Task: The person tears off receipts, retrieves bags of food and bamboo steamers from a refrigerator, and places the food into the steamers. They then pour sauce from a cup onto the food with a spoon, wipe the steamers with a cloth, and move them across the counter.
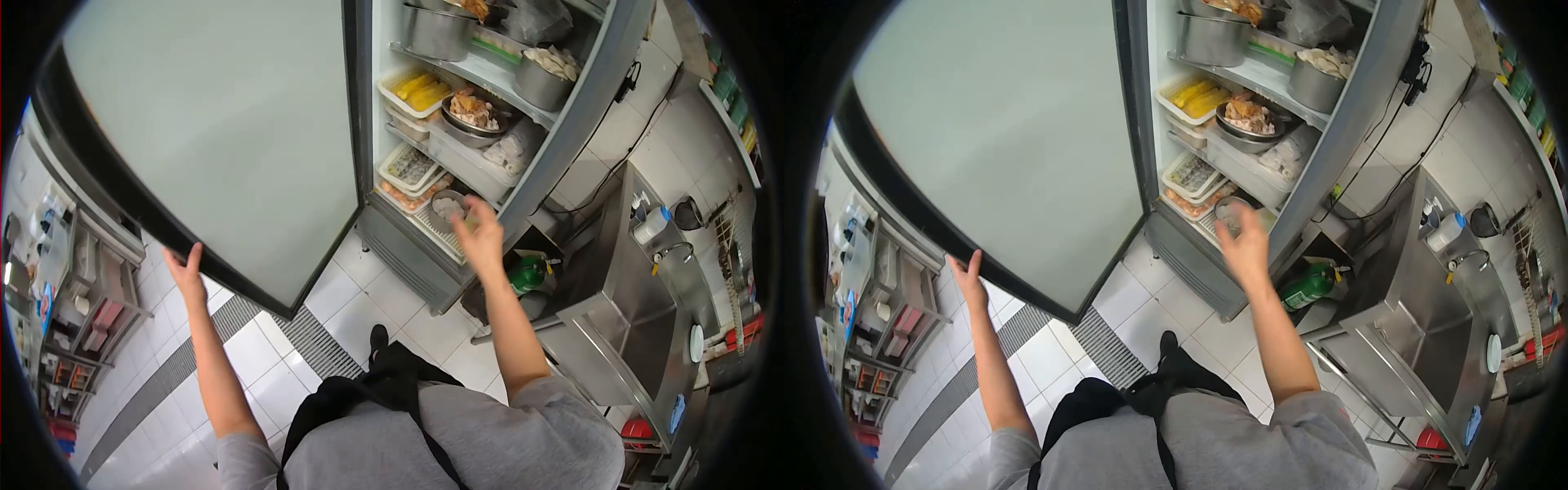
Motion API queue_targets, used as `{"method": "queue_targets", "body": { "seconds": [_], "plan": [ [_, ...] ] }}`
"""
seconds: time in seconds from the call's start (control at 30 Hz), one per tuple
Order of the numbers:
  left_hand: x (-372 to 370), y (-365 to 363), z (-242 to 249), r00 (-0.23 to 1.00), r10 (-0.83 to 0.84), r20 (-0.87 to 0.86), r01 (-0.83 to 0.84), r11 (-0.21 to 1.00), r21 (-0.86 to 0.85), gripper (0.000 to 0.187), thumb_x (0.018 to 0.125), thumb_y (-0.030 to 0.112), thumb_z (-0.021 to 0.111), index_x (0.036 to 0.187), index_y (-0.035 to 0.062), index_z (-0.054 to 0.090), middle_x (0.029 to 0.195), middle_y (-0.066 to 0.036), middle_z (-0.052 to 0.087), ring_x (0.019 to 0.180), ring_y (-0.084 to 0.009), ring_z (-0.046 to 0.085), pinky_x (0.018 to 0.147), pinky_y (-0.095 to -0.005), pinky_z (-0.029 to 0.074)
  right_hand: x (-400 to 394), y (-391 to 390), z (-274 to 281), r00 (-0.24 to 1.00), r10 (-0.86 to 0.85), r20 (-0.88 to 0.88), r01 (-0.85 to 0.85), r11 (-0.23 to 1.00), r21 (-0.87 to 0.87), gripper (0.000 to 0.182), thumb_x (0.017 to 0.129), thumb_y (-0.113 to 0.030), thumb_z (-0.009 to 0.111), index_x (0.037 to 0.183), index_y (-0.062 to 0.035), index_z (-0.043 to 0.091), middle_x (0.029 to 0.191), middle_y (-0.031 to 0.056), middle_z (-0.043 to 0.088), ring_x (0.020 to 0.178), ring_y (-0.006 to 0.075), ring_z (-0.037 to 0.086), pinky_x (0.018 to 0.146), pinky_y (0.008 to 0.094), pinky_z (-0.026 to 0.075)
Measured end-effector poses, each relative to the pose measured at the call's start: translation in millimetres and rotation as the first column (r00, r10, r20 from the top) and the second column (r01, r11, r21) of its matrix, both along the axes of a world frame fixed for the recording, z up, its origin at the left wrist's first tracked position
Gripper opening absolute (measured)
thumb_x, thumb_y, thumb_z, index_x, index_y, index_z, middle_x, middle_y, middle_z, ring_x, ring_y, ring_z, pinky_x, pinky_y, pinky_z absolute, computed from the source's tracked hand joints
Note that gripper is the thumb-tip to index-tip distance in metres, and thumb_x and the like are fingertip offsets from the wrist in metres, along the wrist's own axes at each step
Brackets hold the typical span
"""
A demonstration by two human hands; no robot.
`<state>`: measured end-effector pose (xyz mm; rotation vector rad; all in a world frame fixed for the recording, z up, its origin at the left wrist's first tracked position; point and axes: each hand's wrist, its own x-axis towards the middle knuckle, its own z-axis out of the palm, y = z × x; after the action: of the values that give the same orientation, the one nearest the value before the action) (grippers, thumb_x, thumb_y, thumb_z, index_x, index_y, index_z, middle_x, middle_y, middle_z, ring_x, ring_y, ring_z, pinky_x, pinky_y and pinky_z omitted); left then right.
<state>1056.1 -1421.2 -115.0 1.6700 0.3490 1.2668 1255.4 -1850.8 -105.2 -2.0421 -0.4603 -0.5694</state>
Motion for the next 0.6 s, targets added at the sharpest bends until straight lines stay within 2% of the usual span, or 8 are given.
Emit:
{"method": "queue_targets", "body": {
  "seconds": [0.07, 0.3, 0.33, 0.37, 0.4, 0.47, 0.5, 0.6],
  "plan": [
    [1.2, 25.1, 0.3, 0.999, 0.010, -0.048, -0.012, 0.999, -0.039, 0.062, 0.075, 0.016, 0.062, 0.124, -0.0056, 0.029, 0.117, -0.013, 0.043, 0.107, -0.0192, 0.041, 0.092, -0.0278, 0.029, 55.6, -11.2, 6.0, 0.950, -0.175, 0.260, 0.226, 0.957, -0.182, 0.046, 0.069, -0.013, 0.065, 0.109, 0.0013, 0.047, 0.109, 0.0210, 0.050, 0.100, 0.0334, 0.050, 0.082, 0.0393, 0.042],
    [13.7, 119.4, -23.8, 0.996, -0.078, 0.039, 0.086, 0.968, -0.236, 0.052, 0.078, 0.012, 0.056, 0.123, -0.0017, 0.034, 0.120, -0.011, 0.040, 0.107, -0.0204, 0.041, 0.092, -0.0283, 0.031, 172.9, -9.4, 9.3, 0.811, -0.577, 0.100, 0.563, 0.720, -0.406, 0.085, 0.062, -0.026, 0.071, 0.127, -0.0009, 0.023, 0.126, 0.0276, 0.028, 0.110, 0.0411, 0.036, 0.092, 0.0414, 0.034],
    [18.2, 125.0, -30.4, 0.997, 0.078, 0.007, -0.077, 0.991, -0.107, 0.042, 0.080, 0.011, 0.053, 0.117, -0.0035, 0.040, 0.124, -0.013, 0.036, 0.109, -0.0214, 0.040, 0.093, -0.0301, 0.030, 178.6, -8.2, 14.8, 0.803, -0.586, 0.106, 0.573, 0.713, -0.403, 0.085, 0.062, -0.026, 0.071, 0.127, -0.0009, 0.023, 0.126, 0.0276, 0.028, 0.110, 0.0411, 0.036, 0.092, 0.0414, 0.034],
    [10.2, 154.2, -66.1, 0.827, 0.554, -0.097, -0.370, 0.665, 0.649, 0.038, 0.081, 0.009, 0.052, 0.114, -0.0060, 0.043, 0.128, -0.015, 0.032, 0.112, -0.0239, 0.038, 0.095, -0.0321, 0.028, 180.5, -4.4, 22.1, 0.784, -0.619, 0.052, 0.567, 0.679, -0.466, 0.087, 0.061, -0.026, 0.072, 0.128, -0.0025, 0.022, 0.126, 0.0276, 0.027, 0.110, 0.0413, 0.036, 0.091, 0.0415, 0.035],
    [35.8, 108.4, -35.5, 0.869, 0.494, -0.009, -0.494, 0.869, -0.001, 0.042, 0.080, 0.009, 0.052, 0.118, -0.0043, 0.040, 0.130, -0.016, 0.030, 0.115, -0.0260, 0.035, 0.097, -0.0345, 0.027, 183.0, -1.0, 24.7, 0.757, -0.654, -0.004, 0.555, 0.645, -0.526, 0.089, 0.061, -0.027, 0.072, 0.129, -0.0040, 0.020, 0.127, 0.0276, 0.027, 0.110, 0.0414, 0.036, 0.090, 0.0416, 0.036],
    [63.6, 46.0, -25.4, 0.778, 0.582, 0.235, -0.592, 0.805, -0.033, 0.051, 0.080, 0.013, 0.054, 0.123, -0.0020, 0.032, 0.127, -0.016, 0.033, 0.115, -0.0249, 0.034, 0.094, -0.0362, 0.030, 190.9, 0.0, 25.3, 0.726, -0.687, 0.017, 0.604, 0.626, -0.492, 0.091, 0.056, -0.027, 0.074, 0.129, -0.0074, 0.023, 0.126, 0.0283, 0.027, 0.108, 0.0441, 0.037, 0.090, 0.0440, 0.035],
    [70.9, 26.4, -43.6, 0.706, 0.689, 0.167, -0.705, 0.707, 0.062, 0.052, 0.080, 0.013, 0.054, 0.123, -0.0026, 0.031, 0.126, -0.015, 0.035, 0.112, -0.0248, 0.037, 0.093, -0.0350, 0.032, 191.9, 1.3, 29.0, 0.719, -0.695, 0.000, 0.591, 0.612, -0.525, 0.090, 0.056, -0.025, 0.074, 0.129, -0.0088, 0.024, 0.126, 0.0269, 0.028, 0.108, 0.0434, 0.037, 0.090, 0.0434, 0.036],
    [114.0, -28.8, -107.2, 0.966, 0.250, 0.061, -0.255, 0.964, 0.078, 0.050, 0.076, 0.001, 0.051, 0.122, -0.0032, 0.031, 0.123, -0.016, 0.038, 0.108, -0.0244, 0.040, 0.092, -0.0333, 0.031, 195.3, -4.4, 30.8, 0.684, -0.723, 0.096, 0.627, 0.515, -0.585, 0.080, 0.057, -0.019, 0.073, 0.125, -0.0113, 0.031, 0.121, 0.0219, 0.033, 0.099, 0.0390, 0.045, 0.082, 0.0406, 0.043]
  ]
}}
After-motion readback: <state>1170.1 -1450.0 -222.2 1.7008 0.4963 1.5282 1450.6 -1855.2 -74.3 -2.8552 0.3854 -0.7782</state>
